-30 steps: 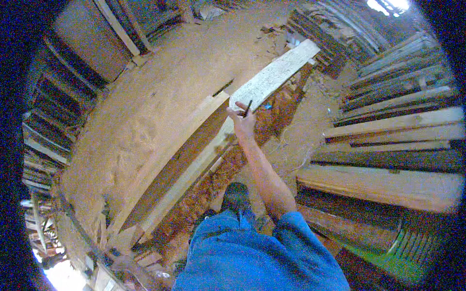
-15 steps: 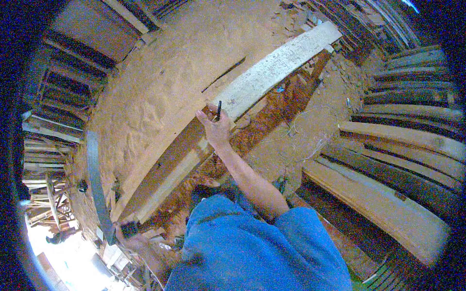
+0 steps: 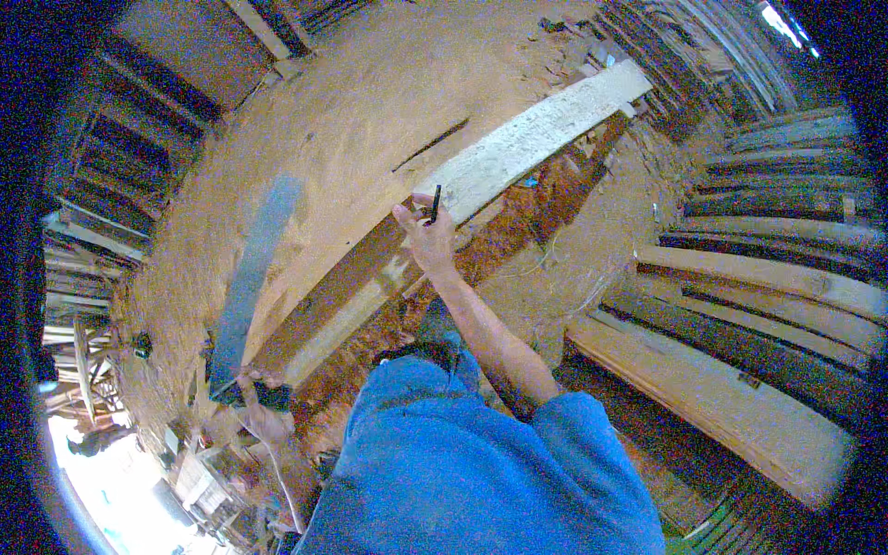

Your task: The person handles several wooden planks, aligns them on a workbench, and uses a square ruler and pencil to mark cut lines. The person repeatedly picks up, positions, and marks the planks without cutting them.

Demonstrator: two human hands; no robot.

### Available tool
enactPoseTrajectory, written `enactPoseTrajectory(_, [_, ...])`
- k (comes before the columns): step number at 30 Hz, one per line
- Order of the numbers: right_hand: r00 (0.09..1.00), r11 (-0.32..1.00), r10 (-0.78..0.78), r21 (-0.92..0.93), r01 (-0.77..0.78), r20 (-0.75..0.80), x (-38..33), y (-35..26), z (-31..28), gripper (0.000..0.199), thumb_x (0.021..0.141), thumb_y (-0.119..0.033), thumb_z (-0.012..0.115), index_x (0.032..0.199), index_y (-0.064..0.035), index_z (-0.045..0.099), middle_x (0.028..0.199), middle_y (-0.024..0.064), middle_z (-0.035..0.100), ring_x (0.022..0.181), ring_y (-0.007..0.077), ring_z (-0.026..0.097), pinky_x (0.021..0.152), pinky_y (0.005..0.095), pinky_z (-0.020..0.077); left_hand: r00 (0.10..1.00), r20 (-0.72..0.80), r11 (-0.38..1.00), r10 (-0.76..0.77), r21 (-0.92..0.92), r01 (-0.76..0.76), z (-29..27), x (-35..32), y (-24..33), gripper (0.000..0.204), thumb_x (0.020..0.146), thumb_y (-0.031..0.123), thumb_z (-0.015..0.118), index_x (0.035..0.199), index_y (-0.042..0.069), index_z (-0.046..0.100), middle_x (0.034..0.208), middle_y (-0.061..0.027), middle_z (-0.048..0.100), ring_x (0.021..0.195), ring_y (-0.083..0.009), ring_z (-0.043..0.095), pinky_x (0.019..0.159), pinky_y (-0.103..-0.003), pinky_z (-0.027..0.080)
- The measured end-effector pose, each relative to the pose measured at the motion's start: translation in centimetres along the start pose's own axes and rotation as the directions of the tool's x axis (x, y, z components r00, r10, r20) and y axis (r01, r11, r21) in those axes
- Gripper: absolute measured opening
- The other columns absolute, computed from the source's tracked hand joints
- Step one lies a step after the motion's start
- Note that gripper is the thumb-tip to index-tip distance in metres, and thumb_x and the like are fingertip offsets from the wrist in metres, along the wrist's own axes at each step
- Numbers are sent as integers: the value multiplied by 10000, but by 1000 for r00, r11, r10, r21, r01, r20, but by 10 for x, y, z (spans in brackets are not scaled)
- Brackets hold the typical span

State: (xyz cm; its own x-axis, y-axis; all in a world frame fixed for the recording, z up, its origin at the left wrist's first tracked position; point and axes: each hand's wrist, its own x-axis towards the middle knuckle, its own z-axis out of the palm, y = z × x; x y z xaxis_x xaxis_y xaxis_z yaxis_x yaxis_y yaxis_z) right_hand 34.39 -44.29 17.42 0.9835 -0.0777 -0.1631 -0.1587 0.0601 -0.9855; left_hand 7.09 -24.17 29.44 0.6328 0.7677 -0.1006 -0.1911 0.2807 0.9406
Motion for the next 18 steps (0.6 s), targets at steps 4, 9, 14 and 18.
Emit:
enactPoseTrajectory(4, [987,988,-144,40,147,-68,-1,3,-8,324,838,-299,807,942,-16,688,741,-38,540,694,75,471,615,249,388,998,13,970,58,235,-60,28,-7,-1,214,941,165,670,1058,26,557,891,-75,621,719,-169,613,607,-309,523])
enactPoseTrajectory(9, [997,995,72,-69,-74,-38,-8,-3,-42,340,901,-297,744,730,-32,617,648,-35,527,641,81,464,594,264,370,969,205,895,137,394,-210,86,-4,-5,235,903,188,717,984,17,577,865,-88,636,677,-175,622,639,-317,533])
enactPoseTrajectory(14, [922,921,-372,-164,353,-106,-3,-52,-79,316,969,-334,626,811,-60,629,772,73,619,681,173,559,635,321,459,970,230,897,74,410,-165,130,29,12,293,912,241,720,981,-14,592,801,-112,676,718,-219,689,665,-326,555])
enactPoseTrajectory(18, [850,832,-526,-191,521,29,3,-116,-111,253,936,-298,670,1029,-63,656,992,107,639,866,189,559,728,320,449,957,288,802,-29,579,-150,156,57,25,273,910,198,715,983,-37,597,786,-124,692,732,-229,714,660,-333,578])
